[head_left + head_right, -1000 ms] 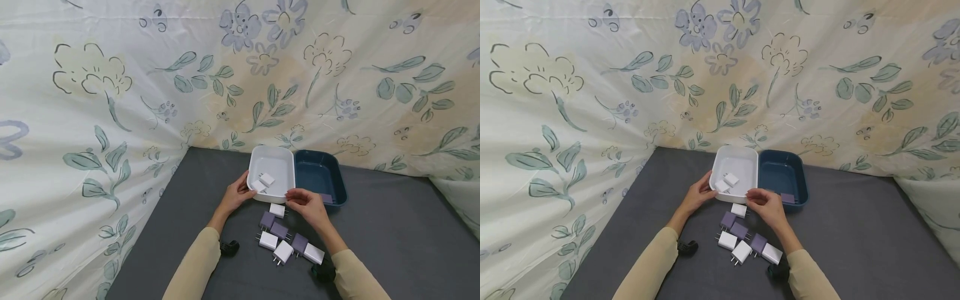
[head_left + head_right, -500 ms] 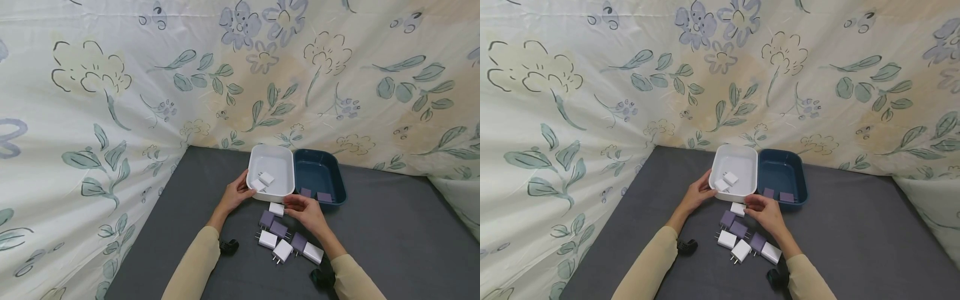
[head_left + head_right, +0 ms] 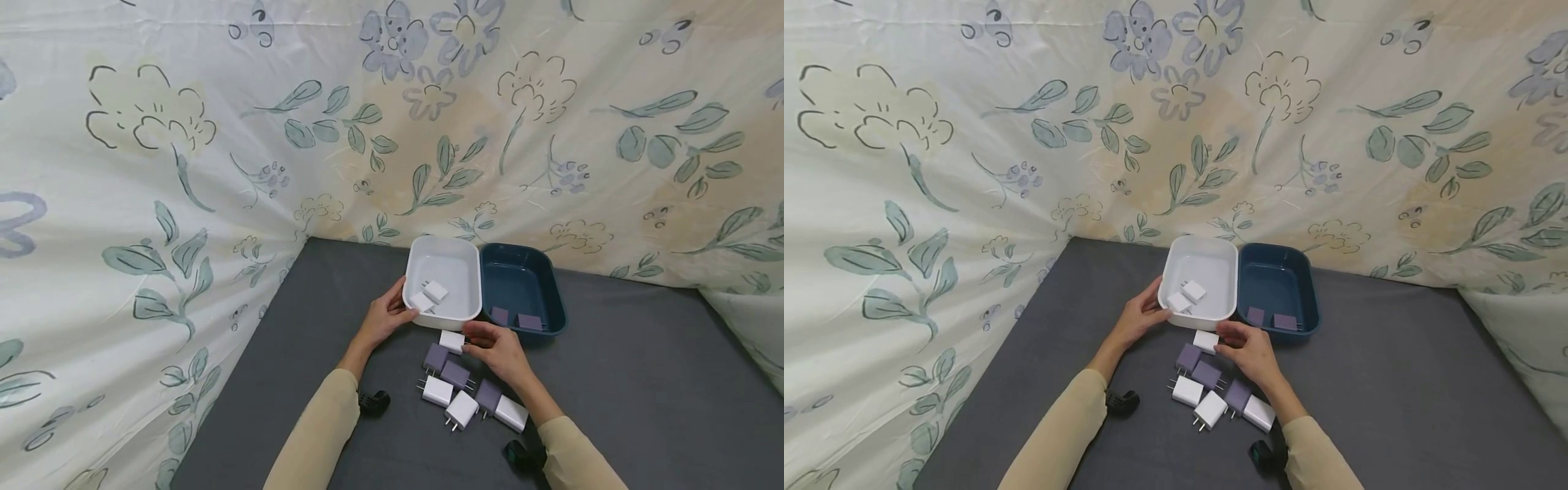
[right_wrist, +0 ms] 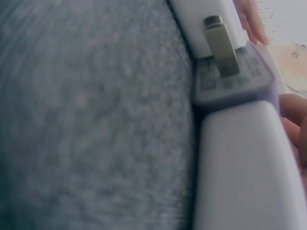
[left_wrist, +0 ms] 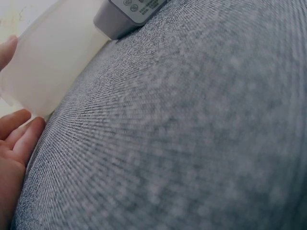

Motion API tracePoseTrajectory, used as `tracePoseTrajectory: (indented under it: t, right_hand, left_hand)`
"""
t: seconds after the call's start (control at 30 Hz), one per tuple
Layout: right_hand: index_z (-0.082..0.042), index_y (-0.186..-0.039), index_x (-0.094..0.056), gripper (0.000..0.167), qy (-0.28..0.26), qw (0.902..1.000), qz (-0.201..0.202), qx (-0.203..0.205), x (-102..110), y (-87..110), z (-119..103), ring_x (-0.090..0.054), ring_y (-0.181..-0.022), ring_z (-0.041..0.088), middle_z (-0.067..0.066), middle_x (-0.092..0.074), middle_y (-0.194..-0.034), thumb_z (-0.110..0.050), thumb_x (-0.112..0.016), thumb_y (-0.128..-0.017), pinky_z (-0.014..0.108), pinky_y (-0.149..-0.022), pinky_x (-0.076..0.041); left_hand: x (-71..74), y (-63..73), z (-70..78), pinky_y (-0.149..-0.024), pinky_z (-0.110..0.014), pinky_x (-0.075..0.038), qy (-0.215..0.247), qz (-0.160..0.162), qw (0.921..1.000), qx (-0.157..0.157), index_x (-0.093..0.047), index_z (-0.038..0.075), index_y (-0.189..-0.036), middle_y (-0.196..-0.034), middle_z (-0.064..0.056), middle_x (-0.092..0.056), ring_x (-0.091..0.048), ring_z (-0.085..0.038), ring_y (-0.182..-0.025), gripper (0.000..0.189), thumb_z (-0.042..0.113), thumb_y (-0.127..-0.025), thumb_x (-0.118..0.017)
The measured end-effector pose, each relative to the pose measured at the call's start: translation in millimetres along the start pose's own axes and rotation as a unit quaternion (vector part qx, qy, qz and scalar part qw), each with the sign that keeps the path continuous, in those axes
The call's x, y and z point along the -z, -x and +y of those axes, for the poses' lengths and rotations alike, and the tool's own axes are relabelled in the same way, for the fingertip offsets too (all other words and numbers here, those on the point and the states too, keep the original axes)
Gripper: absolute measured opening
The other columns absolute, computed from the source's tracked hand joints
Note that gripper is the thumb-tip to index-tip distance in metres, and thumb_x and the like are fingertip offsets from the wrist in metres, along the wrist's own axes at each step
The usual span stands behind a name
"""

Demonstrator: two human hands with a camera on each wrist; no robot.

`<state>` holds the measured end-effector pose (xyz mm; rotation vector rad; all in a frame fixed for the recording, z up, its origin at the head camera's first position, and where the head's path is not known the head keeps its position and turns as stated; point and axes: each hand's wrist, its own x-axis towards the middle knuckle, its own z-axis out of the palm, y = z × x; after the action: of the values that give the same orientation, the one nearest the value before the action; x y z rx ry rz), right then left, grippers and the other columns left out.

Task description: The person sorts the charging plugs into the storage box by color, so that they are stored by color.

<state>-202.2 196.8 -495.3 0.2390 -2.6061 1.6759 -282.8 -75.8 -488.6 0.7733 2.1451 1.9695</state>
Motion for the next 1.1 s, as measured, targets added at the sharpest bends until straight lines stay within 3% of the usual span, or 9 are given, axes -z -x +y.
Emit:
tracePoseTrajectory:
  t: [0.33,0.7,0.93,1.1]
  right_hand:
    - [-0.004,-0.117,-0.068,0.043,0.031,0.9995,-0.005,-0.001,-3.1,-1.9,0.9,-0.070,-0.103,0.031,0.018,-0.070,-0.115,-0.006,-0.082,-0.076,0.028,-0.084,-0.059]
    - [0.000,-0.120,-0.065,0.047,0.022,0.9993,-0.029,0.005,-5.0,-3.5,6.0,-0.067,-0.108,0.034,0.021,-0.067,-0.120,-0.003,-0.081,-0.076,0.033,-0.087,-0.058]
    - [0.010,-0.119,-0.061,0.044,0.028,0.9992,-0.028,0.007,-4.8,6.5,-31.3,-0.065,-0.108,0.043,0.030,-0.064,-0.118,0.008,-0.076,-0.078,0.047,-0.091,-0.054]
    - [0.010,-0.118,-0.062,0.043,0.038,0.9990,-0.023,0.011,-4.7,7.9,-32.9,-0.066,-0.106,0.043,0.030,-0.065,-0.116,0.007,-0.075,-0.078,0.047,-0.089,-0.055]
  left_hand:
    - [-0.2,-0.3,0.5,-0.105,-0.053,-0.043,0.003,0.004,1.0000,0.000,-0.021,-0.001,-0.154,-0.152,-0.027,-0.035,-0.042,-0.042,-0.137,0.081,0.006,-0.089,-0.070]
    - [1.0,0.0,-0.9,-0.106,-0.052,-0.043,0.008,0.000,1.0000,0.003,-0.020,-0.001,-0.154,-0.153,-0.027,-0.033,-0.039,-0.042,-0.138,0.082,0.005,-0.089,-0.069]
    - [0.8,0.5,-0.2,-0.106,-0.052,-0.043,0.001,0.000,1.0000,0.005,-0.020,0.000,-0.154,-0.153,-0.027,-0.034,-0.040,-0.041,-0.138,0.082,0.007,-0.089,-0.069]
    - [-0.8,1.5,3.1,-0.105,-0.048,-0.046,-0.004,0.003,1.0000,0.002,-0.021,-0.001,-0.154,-0.152,-0.027,-0.035,-0.042,-0.042,-0.137,0.081,0.006,-0.089,-0.069]
